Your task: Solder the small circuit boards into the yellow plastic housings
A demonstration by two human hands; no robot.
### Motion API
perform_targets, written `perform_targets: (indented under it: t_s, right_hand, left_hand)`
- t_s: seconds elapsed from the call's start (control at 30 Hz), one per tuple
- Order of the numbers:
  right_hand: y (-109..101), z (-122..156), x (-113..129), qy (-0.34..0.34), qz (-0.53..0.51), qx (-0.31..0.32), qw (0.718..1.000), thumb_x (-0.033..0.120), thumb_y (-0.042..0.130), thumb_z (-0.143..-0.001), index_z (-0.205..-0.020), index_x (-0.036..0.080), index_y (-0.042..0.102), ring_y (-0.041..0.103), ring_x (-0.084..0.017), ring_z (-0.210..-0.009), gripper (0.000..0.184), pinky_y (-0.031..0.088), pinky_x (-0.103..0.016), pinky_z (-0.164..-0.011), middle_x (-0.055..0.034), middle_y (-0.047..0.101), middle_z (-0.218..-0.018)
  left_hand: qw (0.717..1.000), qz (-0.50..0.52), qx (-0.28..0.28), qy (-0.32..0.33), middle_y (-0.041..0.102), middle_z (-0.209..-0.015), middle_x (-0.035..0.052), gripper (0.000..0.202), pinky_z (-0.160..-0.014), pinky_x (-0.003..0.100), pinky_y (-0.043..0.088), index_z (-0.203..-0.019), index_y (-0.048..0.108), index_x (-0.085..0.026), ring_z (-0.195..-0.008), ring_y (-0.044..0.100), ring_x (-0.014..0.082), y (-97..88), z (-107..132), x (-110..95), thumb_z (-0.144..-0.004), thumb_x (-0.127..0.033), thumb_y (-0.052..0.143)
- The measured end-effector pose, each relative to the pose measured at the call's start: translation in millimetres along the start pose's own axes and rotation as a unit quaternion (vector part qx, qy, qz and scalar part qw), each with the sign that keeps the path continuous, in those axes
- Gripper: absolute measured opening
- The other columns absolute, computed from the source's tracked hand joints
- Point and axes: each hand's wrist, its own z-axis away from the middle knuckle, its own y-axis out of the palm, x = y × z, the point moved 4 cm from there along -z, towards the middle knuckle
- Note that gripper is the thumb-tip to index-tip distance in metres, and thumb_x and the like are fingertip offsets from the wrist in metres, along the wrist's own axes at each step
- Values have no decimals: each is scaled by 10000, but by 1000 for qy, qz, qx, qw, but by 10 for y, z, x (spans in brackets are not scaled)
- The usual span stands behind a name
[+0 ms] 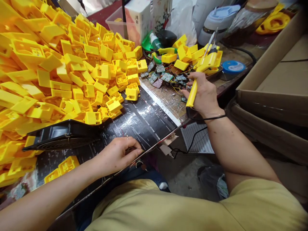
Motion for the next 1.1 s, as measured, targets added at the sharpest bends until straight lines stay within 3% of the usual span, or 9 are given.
perform_targets:
  t_s: [0.1, 0.17, 0.3, 0.47, 0.63, 0.8, 0.9, 1.0, 1.1]
  right_hand:
    - [43, -37, -5, 16, 3, -1, 1000, 348, 699, -857, -1228, 226, 543, 676, -259, -860, 420, 604, -491, -844, -72, 652, -1057]
    - [21, -15, -10, 26, -5, -15, 1000, 296, 662, -863, -1209, 231, 541, 682, -236, -857, 373, 608, -460, -847, -82, 645, -1146]
    - [-88, 78, -54, 70, -22, -78, 994, 277, 630, -878, -1226, 257, 478, 706, -212, -856, 380, 621, -366, -790, -68, 660, -1151]
    - [-158, 169, -78, 116, -23, -144, 983, 265, 605, -866, -1207, 268, 464, 713, -259, -972, 369, 625, -359, -730, -104, 617, -1299]
    - [-149, 175, -87, 121, -33, -165, 978, 241, 592, -805, -1182, 236, 507, 712, -211, -774, 387, 618, -369, -711, -93, 640, -1253]
    - [-189, 145, -34, 99, -81, -177, 976, 300, 625, -817, -1163, 239, 497, 667, -268, -1105, 374, 641, -356, -716, -113, 595, -1259]
    - [-212, 125, 62, 83, -118, -184, 972, 326, 632, -859, -1185, 264, 478, 624, -266, -1211, 366, 656, -342, -742, -106, 571, -1249]
    - [-205, 106, 193, 64, -149, -190, 968, 308, 657, -849, -1191, 255, 485, 627, -259, -1214, 386, 661, -337, -767, -98, 567, -1216]
    - [-164, 94, 309, 63, -154, -187, 968, 298, 667, -853, -1186, 246, 497, 633, -267, -1206, 378, 659, -329, -764, -100, 568, -1245]
  left_hand:
    - [1000, 3, -5, -2, 695, -712, -2, 248, -627, 167, 440, -789, 702, -173, -650, 627, 86, -5, 19, 8, -915, -296, 528]
    - [1000, 6, -5, -4, 688, -703, -4, 250, -622, 166, 435, -787, 701, -174, -643, 620, 85, -4, 27, 16, -917, -300, 528]
    - [1000, 14, 4, -8, 708, -737, 6, 266, -645, 174, 448, -802, 705, -177, -673, 639, 95, 7, 21, 37, -920, -320, 515]
    - [1000, 16, 18, -12, 714, -758, 20, 293, -656, 189, 456, -808, 704, -172, -690, 653, 109, 19, 2, 46, -916, -343, 491]
    - [999, 16, 25, -20, 710, -754, 25, 314, -660, 200, 455, -817, 705, -167, -695, 652, 117, 25, 6, 55, -918, -359, 478]
    - [999, 39, 10, -29, 703, -747, 20, 283, -654, 215, 450, -813, 695, -162, -675, 630, 118, 22, -7, 27, -915, -338, 498]
    - [994, 72, -74, -26, 630, -671, -17, 212, -612, 213, 407, -815, 672, -162, -617, 553, 98, -49, -218, -68, -898, -328, 571]
    - [982, 59, -179, 6, 553, -644, -39, 85, -640, 228, 399, -876, 671, -159, -642, 523, 103, -121, -665, -225, -864, -242, 656]
    - [970, -10, -233, 65, 663, -893, 36, 190, -845, 284, 472, -1046, 680, -149, -885, 618, 154, -118, -1228, -406, -862, -113, 651]
